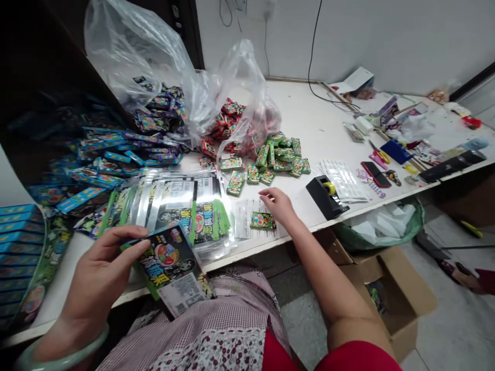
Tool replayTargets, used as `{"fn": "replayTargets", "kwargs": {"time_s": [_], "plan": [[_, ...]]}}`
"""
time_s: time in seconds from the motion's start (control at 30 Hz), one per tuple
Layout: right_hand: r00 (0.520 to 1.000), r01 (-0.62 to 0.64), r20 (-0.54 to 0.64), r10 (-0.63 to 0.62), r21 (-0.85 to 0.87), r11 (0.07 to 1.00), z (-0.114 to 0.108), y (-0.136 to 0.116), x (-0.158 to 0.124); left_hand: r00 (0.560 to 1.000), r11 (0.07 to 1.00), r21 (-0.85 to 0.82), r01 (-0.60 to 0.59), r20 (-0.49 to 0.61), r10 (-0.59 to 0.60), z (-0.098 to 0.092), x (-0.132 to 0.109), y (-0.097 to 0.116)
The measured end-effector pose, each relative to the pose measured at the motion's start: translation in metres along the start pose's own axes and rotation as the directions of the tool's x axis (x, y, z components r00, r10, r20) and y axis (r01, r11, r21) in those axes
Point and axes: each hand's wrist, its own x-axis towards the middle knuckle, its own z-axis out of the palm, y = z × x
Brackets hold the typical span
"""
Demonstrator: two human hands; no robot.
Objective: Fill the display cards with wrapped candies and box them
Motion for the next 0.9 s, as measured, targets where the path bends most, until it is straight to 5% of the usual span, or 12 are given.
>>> {"fn": "replayTargets", "kwargs": {"time_s": [0.17,0.4,0.57,0.67,0.73,0.9], "plan": [[0.997,-0.074,-0.034,0.07,-0.155,0.985,-0.018,0.051,0.015,0.998,0.998,0.022,0.061,0.032,-0.062,0.004,0.001,0.003],[1.0,-0.015,-0.002,0.014,-0.161,0.987,-0.007,0.052,0.0,0.997,0.996,0.054,0.064,0.03,-0.066,0.006,0.001,0.003],[0.999,-0.041,0.001,0.041,-0.038,0.998,-0.027,0.053,-0.017,0.998,0.999,0.046,-0.015,0.064,0.012,0.009,0.002,0.003],[1.0,-0.014,0.017,0.012,0.113,0.994,-0.043,0.02,-0.023,0.988,0.991,0.034,-0.129,0.087,0.126,0.016,0.002,0.006],[0.986,0.06,0.134,-0.101,0.281,0.958,-0.045,-0.022,-0.024,0.976,0.982,0.019,-0.186,0.115,0.183,0.02,0.001,0.009],[0.757,0.251,0.465,-0.458,0.441,0.862,-0.016,-0.136,-0.02,0.967,0.98,-0.01,-0.198,0.163,0.197,0.024,-0.006,0.013]]}}
